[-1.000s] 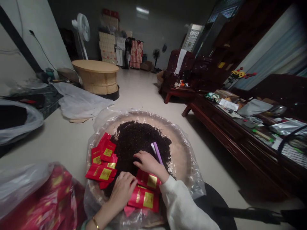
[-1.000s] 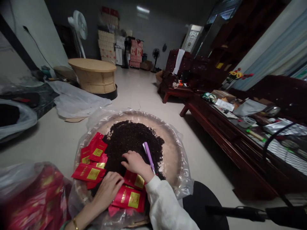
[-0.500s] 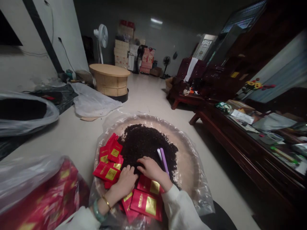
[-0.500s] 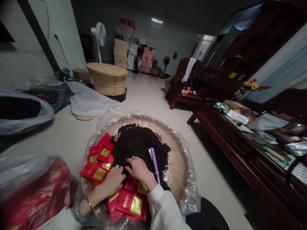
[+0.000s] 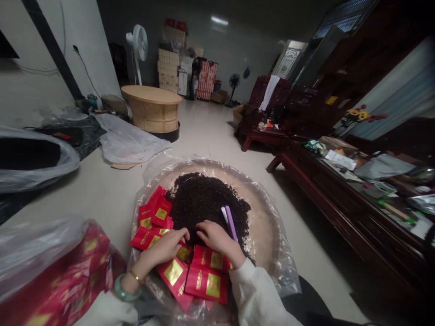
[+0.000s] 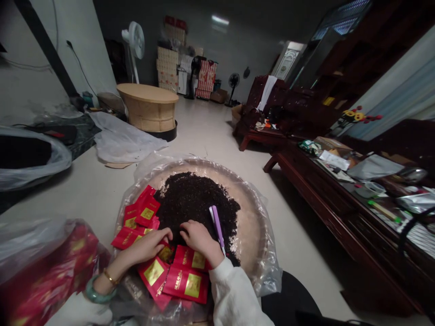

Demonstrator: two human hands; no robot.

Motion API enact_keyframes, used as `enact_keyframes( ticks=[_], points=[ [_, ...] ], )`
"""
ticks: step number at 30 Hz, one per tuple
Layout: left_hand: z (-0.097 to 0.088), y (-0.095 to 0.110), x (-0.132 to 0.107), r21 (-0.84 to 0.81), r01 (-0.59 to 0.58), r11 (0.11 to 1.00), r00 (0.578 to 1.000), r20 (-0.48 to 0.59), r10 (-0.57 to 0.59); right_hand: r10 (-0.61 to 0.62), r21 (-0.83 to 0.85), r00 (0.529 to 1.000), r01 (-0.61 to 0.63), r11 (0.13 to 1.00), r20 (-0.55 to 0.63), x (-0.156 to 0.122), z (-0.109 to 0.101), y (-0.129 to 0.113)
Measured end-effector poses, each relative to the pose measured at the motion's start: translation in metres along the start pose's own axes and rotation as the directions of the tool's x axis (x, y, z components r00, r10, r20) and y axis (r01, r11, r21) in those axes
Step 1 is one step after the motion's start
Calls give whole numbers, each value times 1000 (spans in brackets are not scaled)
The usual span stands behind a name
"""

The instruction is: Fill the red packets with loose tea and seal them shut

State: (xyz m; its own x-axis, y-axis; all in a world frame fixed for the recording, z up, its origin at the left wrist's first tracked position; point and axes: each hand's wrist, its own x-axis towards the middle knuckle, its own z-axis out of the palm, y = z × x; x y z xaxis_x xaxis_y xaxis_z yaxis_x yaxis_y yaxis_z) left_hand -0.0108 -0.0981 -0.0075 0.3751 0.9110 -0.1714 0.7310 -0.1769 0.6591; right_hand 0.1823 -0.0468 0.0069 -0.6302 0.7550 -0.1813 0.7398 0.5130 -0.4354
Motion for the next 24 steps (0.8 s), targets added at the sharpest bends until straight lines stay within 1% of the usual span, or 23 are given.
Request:
enact_keyframes(
  ticks=[3,5,8,11,12,14,15,17,19,20,22,24],
  points=[
    [-7,-2,1,-137,-22,990,995,-99,8,3,-14,999,-2,1000,42,-3,1,3],
    [-14,-1,3,-236,-27,971,987,-163,-12,19,-27,997,-17,999,81,-5,2,5],
    [-26,-2,8,-380,-6,925,967,-237,-91,36,-48,985,-29,998,166,-9,4,9],
    [-34,-10,11,-512,7,859,942,-285,-177,37,-60,965,-22,998,259,-14,5,11],
    [-35,-14,12,-547,8,837,932,-300,-205,41,-55,964,-27,998,261,-16,4,12],
    [-36,-19,13,-599,7,800,910,-328,-254,41,-10,978,-39,999,204,-19,2,12],
    [-36,-20,13,-619,8,785,901,-336,-274,31,41,987,-37,998,155,-19,1,12],
    [-36,-20,13,-647,6,762,892,-340,-296,3,193,997,-17,981,71,-19,1,12],
    [-34,-17,14,-668,-3,745,885,-349,-309,-1,389,999,-15,921,41,-18,6,12],
    [-32,-14,15,-677,-14,736,878,-360,-315,21,491,999,-37,870,39,-16,10,12],
    [-28,-11,18,-701,-45,711,855,-395,-335,101,674,994,-104,731,43,-12,20,14],
    [-23,-9,22,-734,-67,676,831,-415,-369,195,805,980,-141,576,32,-8,30,16]
  ],
)
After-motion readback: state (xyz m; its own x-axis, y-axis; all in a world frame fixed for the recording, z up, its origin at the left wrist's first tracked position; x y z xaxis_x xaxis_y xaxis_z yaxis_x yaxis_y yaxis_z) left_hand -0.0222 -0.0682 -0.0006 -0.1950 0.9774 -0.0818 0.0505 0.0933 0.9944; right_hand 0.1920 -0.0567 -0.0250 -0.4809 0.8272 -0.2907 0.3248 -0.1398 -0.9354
